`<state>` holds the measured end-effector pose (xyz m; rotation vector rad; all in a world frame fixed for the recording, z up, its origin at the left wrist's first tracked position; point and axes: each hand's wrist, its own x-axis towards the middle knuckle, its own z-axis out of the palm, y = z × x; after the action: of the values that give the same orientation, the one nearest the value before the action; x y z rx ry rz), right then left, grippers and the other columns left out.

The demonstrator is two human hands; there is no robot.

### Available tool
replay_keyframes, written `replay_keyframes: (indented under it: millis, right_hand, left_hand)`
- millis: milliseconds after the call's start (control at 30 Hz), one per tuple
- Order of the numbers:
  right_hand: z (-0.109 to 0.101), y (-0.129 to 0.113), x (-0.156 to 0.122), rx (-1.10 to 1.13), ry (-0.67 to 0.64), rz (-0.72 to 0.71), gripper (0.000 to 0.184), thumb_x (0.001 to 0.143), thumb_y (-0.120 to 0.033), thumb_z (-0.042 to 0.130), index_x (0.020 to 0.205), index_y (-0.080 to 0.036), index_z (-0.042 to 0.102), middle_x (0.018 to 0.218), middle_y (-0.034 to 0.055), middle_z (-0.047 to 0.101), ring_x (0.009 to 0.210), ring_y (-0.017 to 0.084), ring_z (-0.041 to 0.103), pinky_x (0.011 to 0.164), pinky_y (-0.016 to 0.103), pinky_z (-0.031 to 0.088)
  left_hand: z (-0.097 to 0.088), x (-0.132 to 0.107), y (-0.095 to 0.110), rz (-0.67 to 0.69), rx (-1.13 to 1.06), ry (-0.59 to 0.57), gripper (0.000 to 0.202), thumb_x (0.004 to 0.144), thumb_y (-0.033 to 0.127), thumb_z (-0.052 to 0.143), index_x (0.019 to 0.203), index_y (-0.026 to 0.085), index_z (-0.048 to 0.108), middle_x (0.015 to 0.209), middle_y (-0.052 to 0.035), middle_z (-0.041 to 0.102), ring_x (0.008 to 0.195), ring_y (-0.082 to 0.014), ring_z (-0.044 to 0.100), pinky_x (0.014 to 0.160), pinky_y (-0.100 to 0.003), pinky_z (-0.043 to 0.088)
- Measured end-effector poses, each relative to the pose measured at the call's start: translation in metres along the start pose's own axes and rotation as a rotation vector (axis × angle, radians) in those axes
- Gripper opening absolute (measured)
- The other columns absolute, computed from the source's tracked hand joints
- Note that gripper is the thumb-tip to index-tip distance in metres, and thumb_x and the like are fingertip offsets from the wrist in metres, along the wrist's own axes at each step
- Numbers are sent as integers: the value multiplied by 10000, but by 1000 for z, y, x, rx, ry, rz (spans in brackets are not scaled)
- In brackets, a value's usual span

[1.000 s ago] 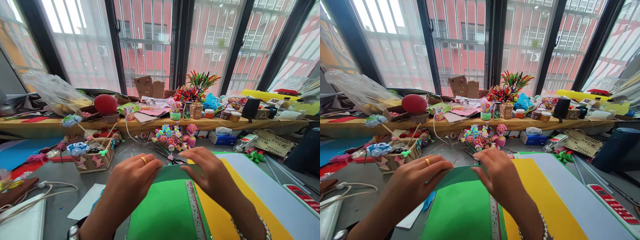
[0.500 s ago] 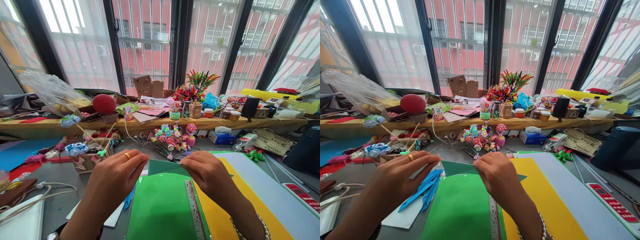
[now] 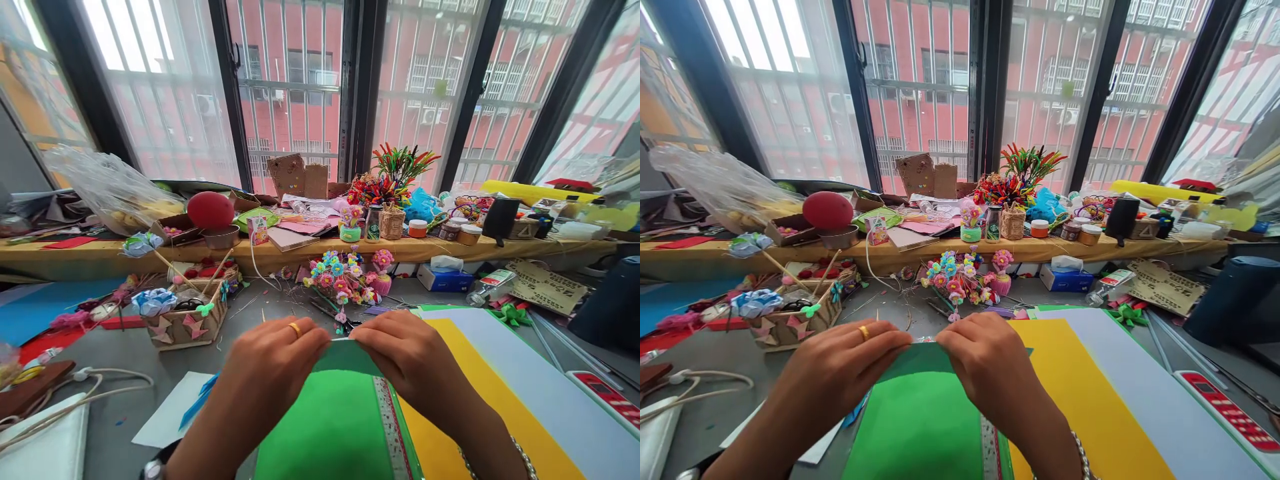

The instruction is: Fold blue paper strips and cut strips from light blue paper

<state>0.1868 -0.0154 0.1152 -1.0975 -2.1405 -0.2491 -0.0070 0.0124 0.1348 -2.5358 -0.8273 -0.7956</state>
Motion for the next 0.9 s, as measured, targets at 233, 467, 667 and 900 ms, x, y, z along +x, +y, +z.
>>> replay_keyframes:
  millis: [233, 467, 667, 900]
  right_hand:
    - [-18, 27, -6, -149, 41, 141, 203, 802, -140, 452, 833, -197, 644, 824, 32, 678, 727, 186, 595, 637, 305, 433]
    - [-31, 50, -17, -300, 182, 278, 185, 813, -192, 450, 842, -165, 630, 828, 62, 666, 766, 219, 594, 689, 352, 445]
    - [-10, 7, -2, -33, 130, 74, 169, 788, -244, 540, 926, -164, 595, 860, 66, 638, 818, 197, 555, 712, 313, 435]
    - [7, -6, 2, -33, 12, -30, 153, 808, -129, 486, 758, -183, 620, 716, 22, 652, 683, 173, 552, 641, 298, 392]
  left_hand:
    - [-16, -13, -29, -36, 73, 89, 292, 862, 304, 342, 789, 214, 610, 722, -3, 666, 614, -160, 627, 526, -263, 464]
    - [-22, -15, -29, -122, 171, 157, 384, 864, 341, 279, 752, 216, 624, 707, -23, 673, 628, -183, 640, 527, -282, 473]
    - [-5, -1, -1, -6, 30, 2, 250, 844, 228, 387, 746, 217, 617, 665, 2, 649, 569, -138, 599, 522, -243, 457]
    - [-3, -2, 3, 9, -100, -17, 223, 840, 230, 409, 801, 221, 628, 670, 1, 643, 590, -133, 595, 540, -234, 457]
